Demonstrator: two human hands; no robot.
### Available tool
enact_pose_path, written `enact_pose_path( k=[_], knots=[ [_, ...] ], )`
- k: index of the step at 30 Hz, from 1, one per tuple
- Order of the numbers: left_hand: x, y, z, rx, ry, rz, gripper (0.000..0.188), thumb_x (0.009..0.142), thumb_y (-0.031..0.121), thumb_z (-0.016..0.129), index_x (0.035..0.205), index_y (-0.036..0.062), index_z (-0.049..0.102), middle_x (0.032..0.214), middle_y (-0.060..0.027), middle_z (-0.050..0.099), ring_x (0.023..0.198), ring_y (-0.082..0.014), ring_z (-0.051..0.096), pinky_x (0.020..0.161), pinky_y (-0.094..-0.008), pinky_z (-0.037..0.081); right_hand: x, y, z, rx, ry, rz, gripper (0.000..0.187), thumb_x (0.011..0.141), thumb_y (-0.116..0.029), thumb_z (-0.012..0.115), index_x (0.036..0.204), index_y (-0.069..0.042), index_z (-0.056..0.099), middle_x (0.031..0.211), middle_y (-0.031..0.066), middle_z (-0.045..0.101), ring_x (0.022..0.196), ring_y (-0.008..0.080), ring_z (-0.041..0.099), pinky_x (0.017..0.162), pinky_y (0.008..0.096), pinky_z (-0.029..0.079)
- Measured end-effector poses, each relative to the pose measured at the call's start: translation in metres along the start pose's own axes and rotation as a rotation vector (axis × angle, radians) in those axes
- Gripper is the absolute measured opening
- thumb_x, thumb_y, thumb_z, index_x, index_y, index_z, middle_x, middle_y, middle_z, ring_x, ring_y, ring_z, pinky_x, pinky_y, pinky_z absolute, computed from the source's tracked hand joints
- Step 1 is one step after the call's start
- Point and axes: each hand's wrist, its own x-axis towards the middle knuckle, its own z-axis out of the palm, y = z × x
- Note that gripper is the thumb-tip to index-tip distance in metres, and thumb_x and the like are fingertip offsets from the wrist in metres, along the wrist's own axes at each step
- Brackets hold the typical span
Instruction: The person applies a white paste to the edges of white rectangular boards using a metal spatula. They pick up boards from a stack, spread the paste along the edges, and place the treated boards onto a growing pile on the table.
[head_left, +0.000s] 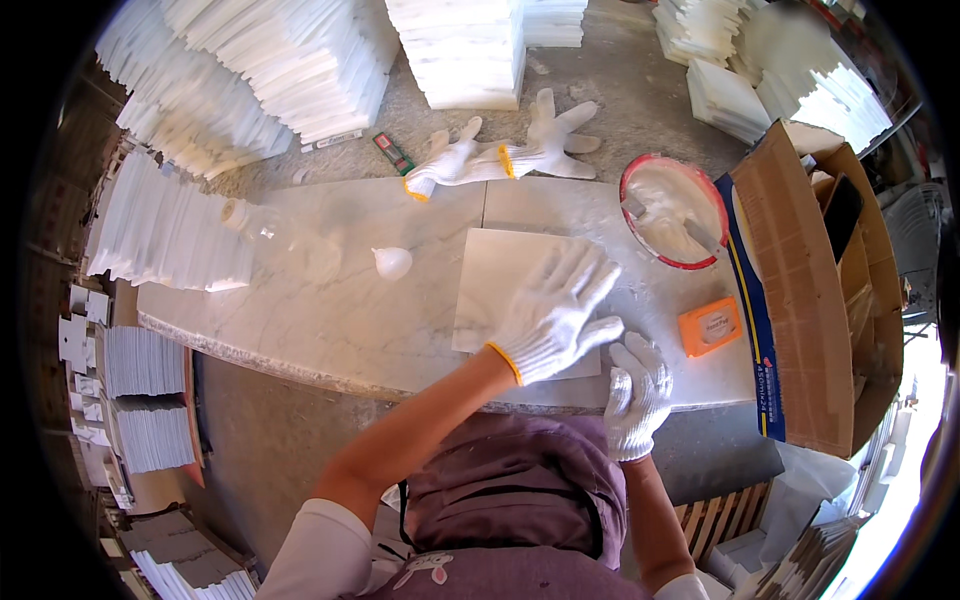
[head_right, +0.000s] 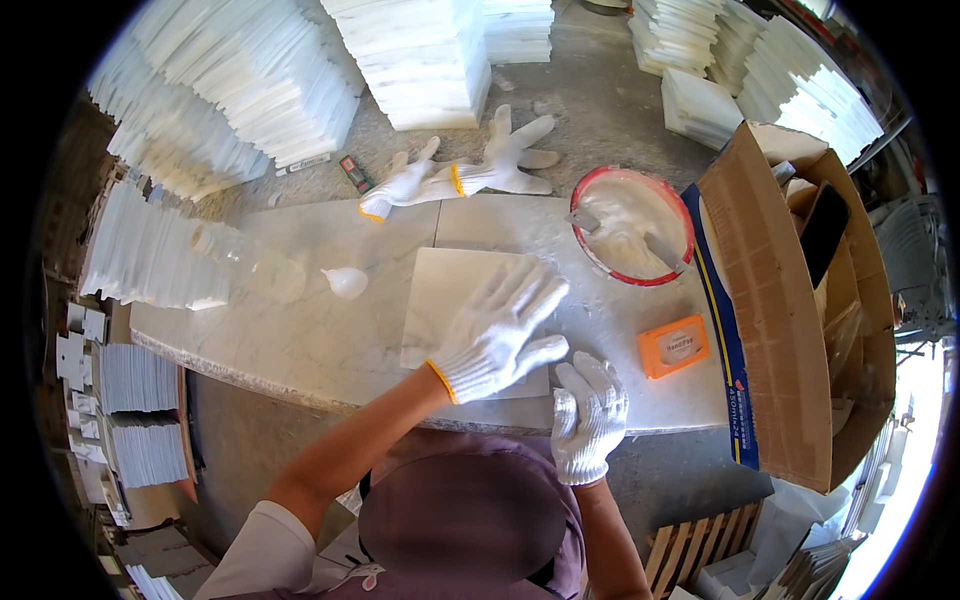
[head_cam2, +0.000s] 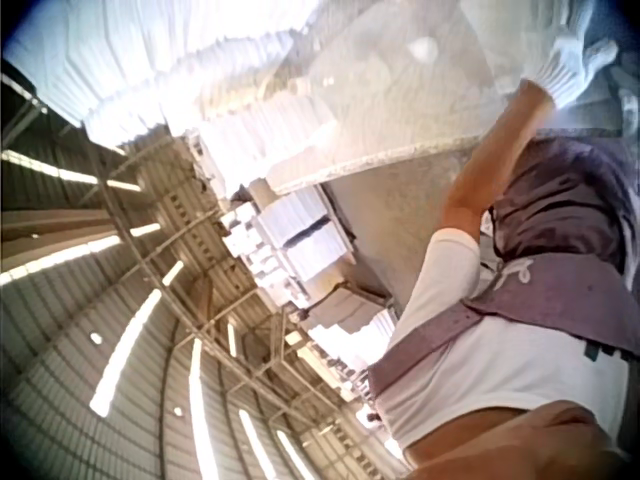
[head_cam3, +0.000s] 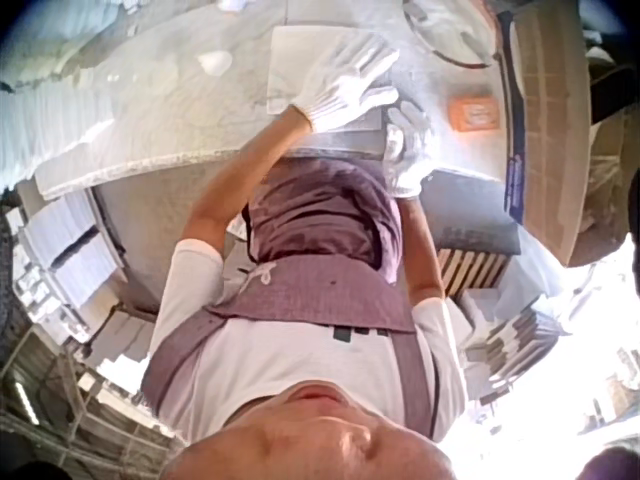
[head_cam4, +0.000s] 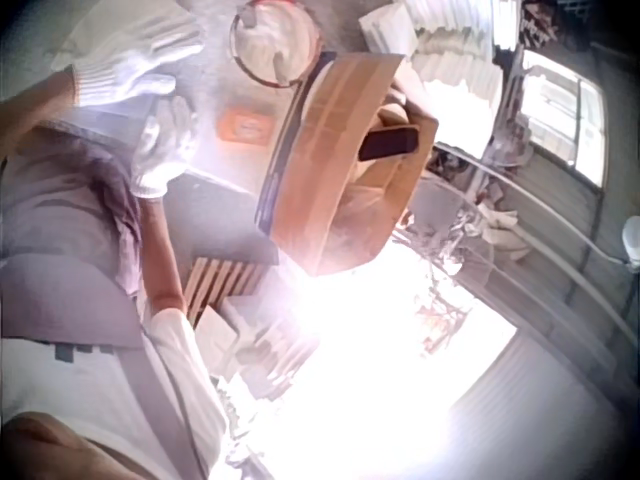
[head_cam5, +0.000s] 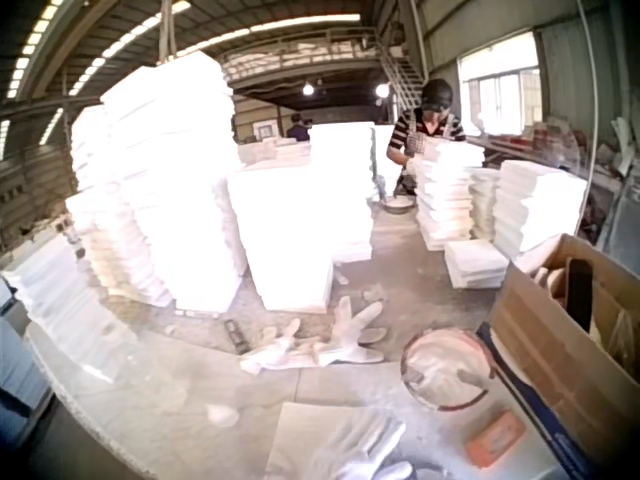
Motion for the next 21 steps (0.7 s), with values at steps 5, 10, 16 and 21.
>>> enact_pose_path(
  k=[5,10,16,21],
  knots=[
    [-0.013,-0.06,-0.016,0.338,0.092,-0.258,0.067,0.093,0.049,0.061,0.14,0.0014,0.053,0.143,-0.0243,0.052,0.139,-0.0404,0.042,0.116,-0.0526,0.03,-0.002,0.005,0.002,-0.016,-0.015,-0.069,0.024,0.098,-0.032,0.058,0.111,-0.013,0.069,0.116,0.0087,0.068,0.106,0.0299,0.064,0.102,0.0468,0.046],
    [-0.017,-0.064,-0.014,0.429,0.065,-0.341,0.073,0.095,0.048,0.058,0.146,-0.0016,0.045,0.149,-0.0269,0.044,0.142,-0.0429,0.037,0.119,-0.0514,0.027,0.001,0.006,0.001,0.011,-0.051,-0.118,0.025,0.098,-0.033,0.059,0.111,-0.013,0.069,0.114,0.0081,0.068,0.105,0.0295,0.065,0.1,0.0478,0.047],
    [-0.046,0.01,-0.036,0.058,-0.259,0.029,0.079,0.09,0.055,0.061,0.147,0.0016,0.045,0.153,-0.0238,0.039,0.145,-0.0405,0.035,0.12,-0.0554,0.024,-0.002,0.006,-0.001,0.032,-0.05,-0.103,0.027,0.099,-0.034,0.057,0.112,-0.014,0.07,0.116,0.0063,0.067,0.106,0.0283,0.064,0.098,0.0443,0.049],
    [-0.103,0.056,-0.047,-0.324,-0.313,0.125,0.062,0.086,0.038,0.07,0.138,0.0065,0.056,0.14,-0.0197,0.052,0.131,-0.0398,0.05,0.11,-0.057,0.037,-0.007,0.007,0.0,0.004,-0.058,-0.118,0.028,0.089,-0.024,0.068,0.116,-0.016,0.07,0.119,0.0041,0.066,0.107,0.0299,0.063,0.094,0.042,0.051]
  ],
)
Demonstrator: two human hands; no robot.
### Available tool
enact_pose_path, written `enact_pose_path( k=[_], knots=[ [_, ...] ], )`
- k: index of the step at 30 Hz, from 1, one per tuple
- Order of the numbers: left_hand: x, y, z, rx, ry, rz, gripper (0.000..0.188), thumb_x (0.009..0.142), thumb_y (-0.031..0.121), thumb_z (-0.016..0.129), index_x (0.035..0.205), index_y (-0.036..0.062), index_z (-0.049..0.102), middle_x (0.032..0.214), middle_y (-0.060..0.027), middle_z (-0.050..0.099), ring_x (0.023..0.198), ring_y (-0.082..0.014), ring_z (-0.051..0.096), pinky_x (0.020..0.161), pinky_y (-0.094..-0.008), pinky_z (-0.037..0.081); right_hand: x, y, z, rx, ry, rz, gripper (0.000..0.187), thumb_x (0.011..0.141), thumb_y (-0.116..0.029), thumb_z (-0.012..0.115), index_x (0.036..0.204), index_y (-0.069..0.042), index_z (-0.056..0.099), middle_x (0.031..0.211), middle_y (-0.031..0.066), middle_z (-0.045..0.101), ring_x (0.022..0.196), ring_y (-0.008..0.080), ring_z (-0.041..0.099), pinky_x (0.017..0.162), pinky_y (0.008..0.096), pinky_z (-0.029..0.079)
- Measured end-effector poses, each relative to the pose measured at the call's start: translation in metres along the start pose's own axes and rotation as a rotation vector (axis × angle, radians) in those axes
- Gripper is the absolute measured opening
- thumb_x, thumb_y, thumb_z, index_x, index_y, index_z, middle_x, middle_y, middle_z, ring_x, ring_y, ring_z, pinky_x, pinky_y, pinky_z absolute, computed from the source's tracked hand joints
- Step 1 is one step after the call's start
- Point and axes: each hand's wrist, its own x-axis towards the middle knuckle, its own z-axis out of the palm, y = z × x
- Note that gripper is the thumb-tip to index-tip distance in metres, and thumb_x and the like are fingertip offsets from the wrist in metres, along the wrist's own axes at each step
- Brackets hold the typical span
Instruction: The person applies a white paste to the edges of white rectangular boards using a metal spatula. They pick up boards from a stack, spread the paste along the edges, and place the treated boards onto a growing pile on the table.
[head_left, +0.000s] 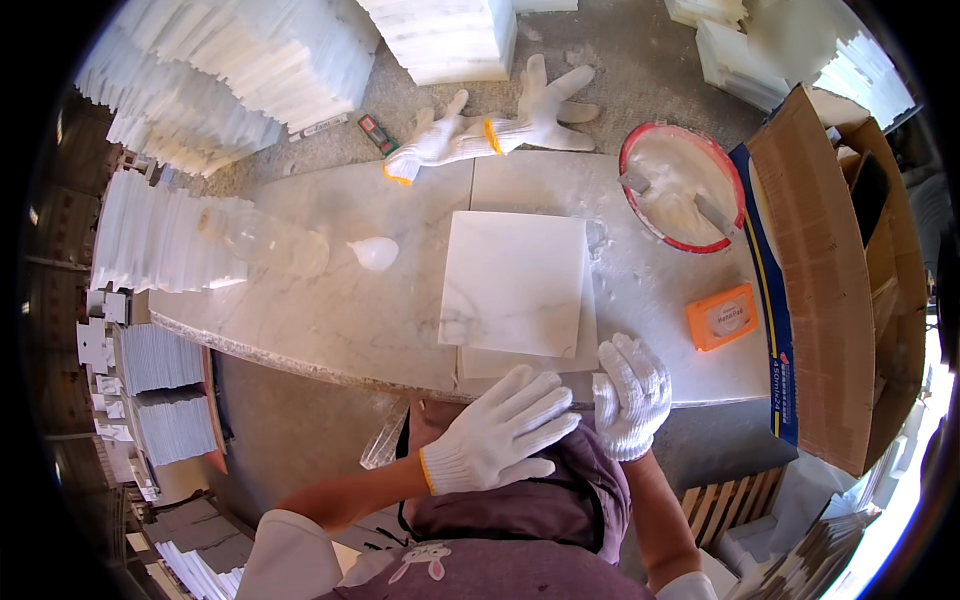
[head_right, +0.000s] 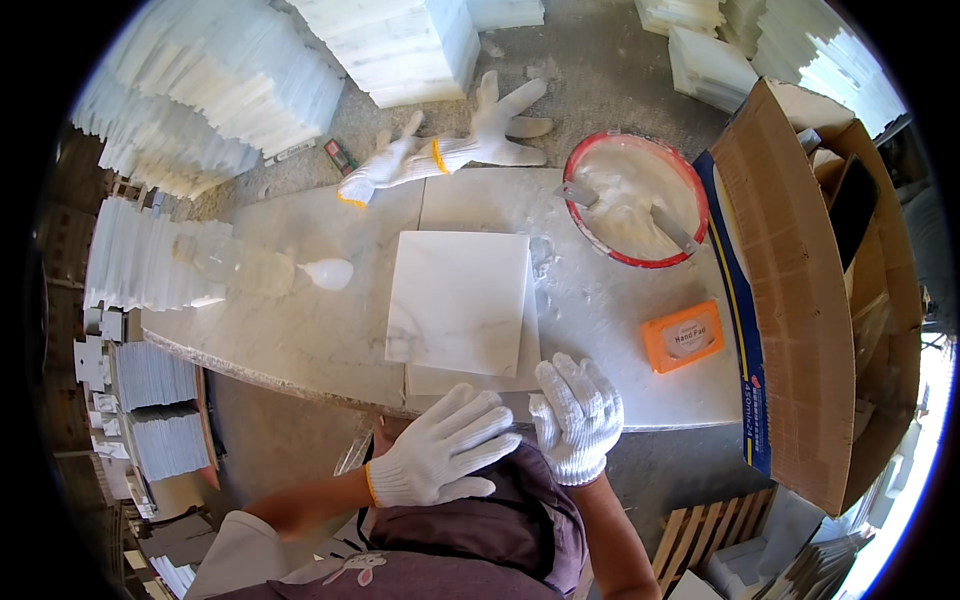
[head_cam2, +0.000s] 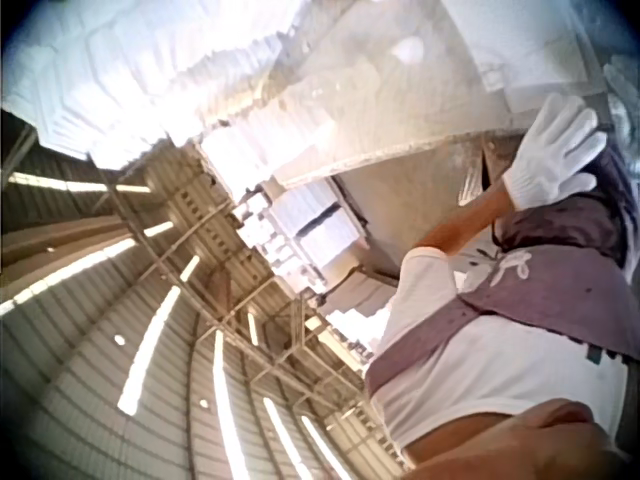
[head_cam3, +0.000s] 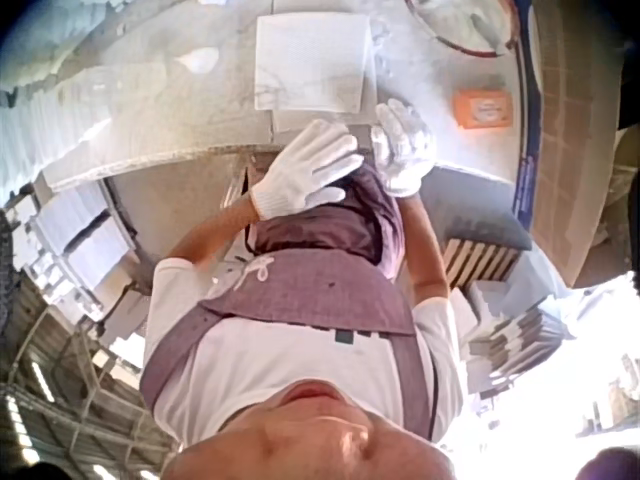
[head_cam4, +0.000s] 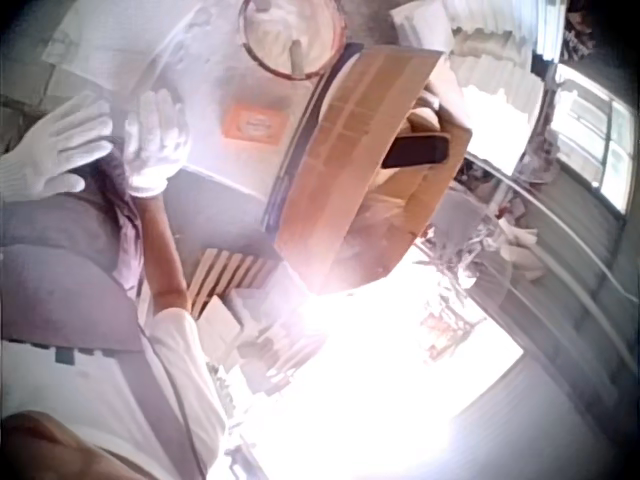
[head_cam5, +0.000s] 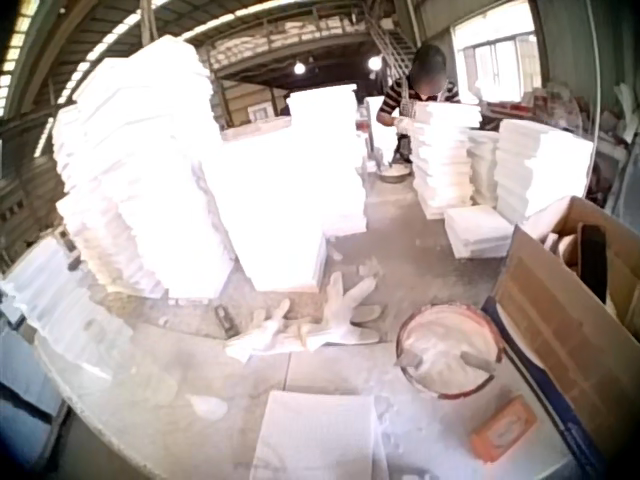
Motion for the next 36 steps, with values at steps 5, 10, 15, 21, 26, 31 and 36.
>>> enact_pose_path(
  k=[5,10,15,21,26,31,36],
  knots=[
    [-0.025,0.002,0.007,0.061,0.509,-0.307,0.036,0.081,0.009,0.07,0.117,0.0038,0.069,0.097,-0.0113,0.067,0.088,-0.0301,0.062,0.083,-0.0413,0.048,0.0,0.0,0.004,-0.085,0.013,-0.033,0.045,0.071,-0.006,0.076,0.115,-0.017,0.071,0.117,0.0028,0.068,0.106,0.0304,0.063,0.091,0.041,0.052],
    [-0.046,0.01,0.007,-0.283,0.583,-0.767,0.021,0.089,0.009,0.066,0.108,0.004,0.072,0.075,-0.0067,0.066,0.066,-0.0206,0.061,0.064,-0.0344,0.048,-0.002,0.0,-0.003,0.101,-0.012,0.019,0.041,0.076,-0.005,0.074,0.115,-0.015,0.072,0.107,0.0042,0.069,0.099,0.0293,0.065,0.085,0.0397,0.053],
    [-0.074,0.0,0.014,-0.376,0.639,-0.768,0.021,0.1,0.008,0.054,0.107,-0.0047,0.069,0.073,-0.0019,0.064,0.056,-0.0058,0.052,0.054,-0.0215,0.044,-0.022,-0.035,-0.023,0.436,-0.289,0.081,0.026,0.089,-0.038,0.072,0.099,-0.015,0.076,0.079,0.0032,0.067,0.074,0.024,0.067,0.068,0.0357,0.052],
    [-0.059,-0.012,0.002,-0.506,0.828,-0.942,0.031,0.101,0.007,0.052,0.129,-0.0032,0.059,0.098,-0.0108,0.067,0.078,-0.0117,0.063,0.066,-0.026,0.054,-0.049,-0.069,-0.011,0.811,-0.684,0.333,0.022,0.089,-0.024,0.073,0.105,-0.01,0.076,0.078,0.0087,0.071,0.073,0.0272,0.068,0.066,0.0356,0.052],
    [-0.044,-0.014,-0.013,-0.581,0.839,-0.968,0.048,0.099,0.007,0.052,0.146,-0.0001,0.044,0.125,-0.015,0.061,0.101,-0.0156,0.064,0.079,-0.0287,0.057,-0.049,-0.074,-0.004,0.666,-0.731,0.603,0.03,0.091,-0.015,0.069,0.12,-0.007,0.07,0.083,0.0127,0.071,0.075,0.0277,0.068,0.071,0.0383,0.054],
    [-0.039,-0.02,-0.027,-0.754,0.796,-1.051,0.053,0.095,0.011,0.058,0.146,0.0025,0.045,0.125,-0.0124,0.06,0.101,-0.0159,0.065,0.082,-0.0284,0.056,-0.05,-0.073,0.001,0.691,-0.799,0.652,0.033,0.092,-0.016,0.067,0.124,-0.007,0.069,0.09,0.0148,0.07,0.081,0.0282,0.067,0.076,0.0364,0.054],
    [-0.041,-0.023,-0.03,-0.762,0.729,-1.067,0.055,0.095,0.014,0.062,0.147,0.0045,0.045,0.125,-0.0102,0.06,0.103,-0.0155,0.066,0.08,-0.0269,0.056,-0.047,-0.073,0.005,0.682,-0.829,0.657,0.033,0.094,-0.02,0.066,0.125,-0.008,0.068,0.095,0.0158,0.071,0.088,0.0298,0.068,0.081,0.0366,0.054]
  ],
)
